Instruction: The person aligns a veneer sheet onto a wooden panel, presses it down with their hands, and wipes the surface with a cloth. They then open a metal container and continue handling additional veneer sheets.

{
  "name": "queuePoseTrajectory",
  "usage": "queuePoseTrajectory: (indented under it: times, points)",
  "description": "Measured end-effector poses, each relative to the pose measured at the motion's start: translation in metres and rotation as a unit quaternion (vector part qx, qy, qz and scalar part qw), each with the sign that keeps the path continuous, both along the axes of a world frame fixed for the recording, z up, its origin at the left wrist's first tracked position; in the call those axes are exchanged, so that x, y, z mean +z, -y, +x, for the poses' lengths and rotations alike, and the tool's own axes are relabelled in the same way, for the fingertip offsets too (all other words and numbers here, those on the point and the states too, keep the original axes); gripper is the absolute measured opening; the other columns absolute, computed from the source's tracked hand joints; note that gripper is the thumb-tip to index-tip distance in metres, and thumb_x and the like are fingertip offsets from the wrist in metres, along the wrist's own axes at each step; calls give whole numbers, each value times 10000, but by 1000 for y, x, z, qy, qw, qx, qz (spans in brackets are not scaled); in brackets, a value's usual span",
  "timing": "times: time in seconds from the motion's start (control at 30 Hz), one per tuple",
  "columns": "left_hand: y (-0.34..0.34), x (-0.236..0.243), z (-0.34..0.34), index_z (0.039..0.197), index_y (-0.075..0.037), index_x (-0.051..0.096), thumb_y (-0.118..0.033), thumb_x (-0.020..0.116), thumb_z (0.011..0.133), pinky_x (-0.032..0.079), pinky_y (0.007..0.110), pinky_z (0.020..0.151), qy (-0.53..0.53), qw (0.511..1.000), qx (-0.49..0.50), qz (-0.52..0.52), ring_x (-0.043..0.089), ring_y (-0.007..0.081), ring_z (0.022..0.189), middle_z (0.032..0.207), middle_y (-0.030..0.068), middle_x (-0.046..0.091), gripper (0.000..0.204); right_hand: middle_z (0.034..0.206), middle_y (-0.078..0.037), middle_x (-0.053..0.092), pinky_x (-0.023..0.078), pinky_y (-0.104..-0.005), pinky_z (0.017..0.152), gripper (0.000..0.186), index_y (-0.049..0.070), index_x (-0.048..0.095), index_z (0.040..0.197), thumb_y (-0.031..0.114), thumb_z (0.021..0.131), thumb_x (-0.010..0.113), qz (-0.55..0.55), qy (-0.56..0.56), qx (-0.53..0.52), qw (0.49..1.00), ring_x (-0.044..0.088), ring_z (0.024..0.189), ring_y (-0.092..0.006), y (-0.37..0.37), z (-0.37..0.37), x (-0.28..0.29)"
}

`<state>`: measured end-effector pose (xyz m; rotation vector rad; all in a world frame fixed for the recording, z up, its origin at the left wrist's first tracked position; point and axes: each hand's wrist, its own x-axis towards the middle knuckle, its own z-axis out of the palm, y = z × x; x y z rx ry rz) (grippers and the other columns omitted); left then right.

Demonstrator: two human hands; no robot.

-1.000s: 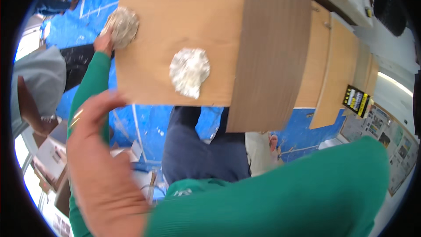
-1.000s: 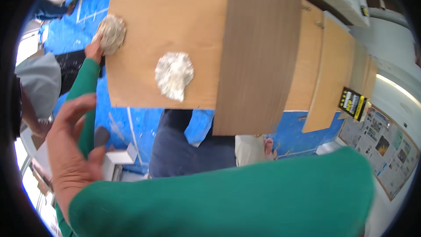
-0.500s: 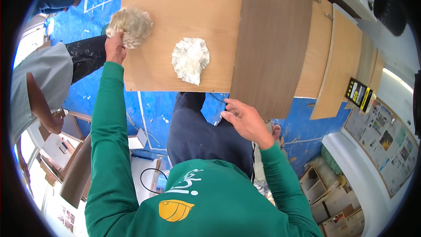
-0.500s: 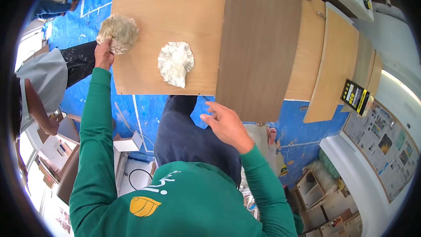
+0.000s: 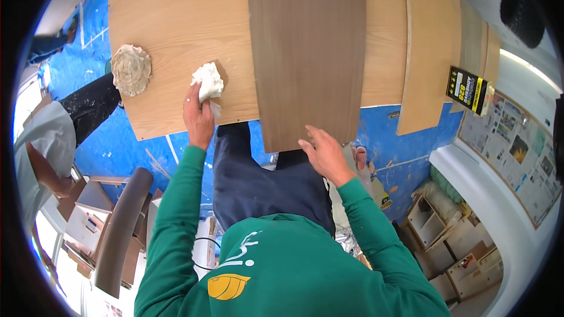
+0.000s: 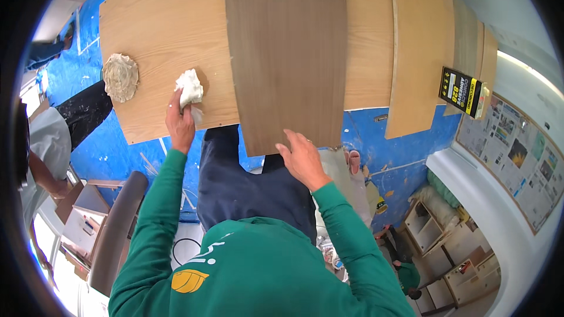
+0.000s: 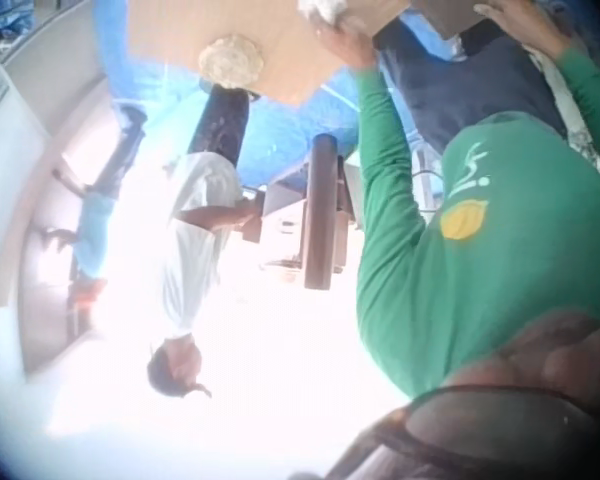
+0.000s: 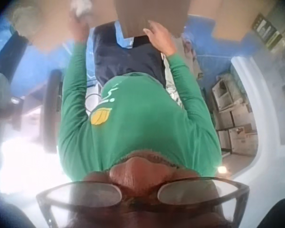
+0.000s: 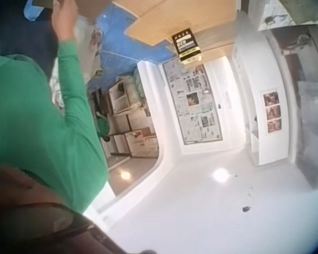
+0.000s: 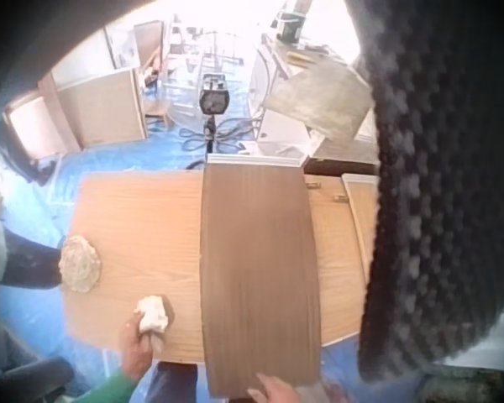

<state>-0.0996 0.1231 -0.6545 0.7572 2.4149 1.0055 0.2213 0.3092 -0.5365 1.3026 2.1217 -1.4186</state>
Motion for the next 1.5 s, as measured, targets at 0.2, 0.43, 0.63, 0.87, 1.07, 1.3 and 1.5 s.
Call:
queuePoseTrajectory:
  times: [0.2,0.43,0.63,0.87,1.07,1.3,1.5]
  points:
    - [-81,90,141,1658,-75,466,19,760,861,383,503,1291,142,968,-202,42,398,484,1589,1690,283,438,855,1515,-204,636,561,-396,1064,734,-47,562,1543,429,1035,795,-200,-160,-288,923,664,1344,-279,-8,-54,-21]
    - [-158,42,48,1644,-7,444,-66,689,1010,345,506,1316,-33,976,-211,48,355,440,1624,1711,253,422,683,1635,-223,511,419,-555,1195,688,146,672,1501,401,891,865,211,-103,66,970,542,1440,-439,-55,-33,-53]
    - [-280,-20,-3,1679,-87,425,-294,625,1090,285,558,1336,-201,942,-268,21,291,398,1654,1771,185,344,656,1709,-179,447,218,-670,1292,700,176,643,1538,536,949,757,357,-57,220,906,359,1622,-401,-28,-28,-98]
    - [-301,-25,5,1740,-146,353,-476,555,1096,143,536,1379,-209,938,-254,-107,156,335,1707,1842,116,218,751,1733,-120,441,185,-663,1325,621,206,628,1562,546,1043,640,348,-47,263,899,334,1649,-353,-16,41,-119]
    - [-306,-29,5,1747,-137,336,-469,567,1079,126,553,1378,-201,933,-265,-138,123,363,1713,1855,122,176,781,1752,-177,392,185,-659,1328,717,162,543,1630,498,1011,675,347,10,176,921,321,1642,-393,-122,-19,-119]
    - [-307,-33,7,1747,-123,329,-475,551,1089,113,577,1375,-214,926,-273,-151,101,378,1715,1857,130,158,779,1772,-198,348,175,-620,1335,731,81,484,1656,434,1035,640,439,-34,142,886,282,1659,-386,-318,-154,-131]
    - [-310,-36,9,1734,-121,365,-473,495,1125,149,590,1364,-253,916,-274,-145,171,381,1702,1838,143,230,715,1664,-188,475,250,-615,1297,650,92,580,1564,460,1030,621,521,-84,132,839,404,1562,-380,-434,-251,-156]
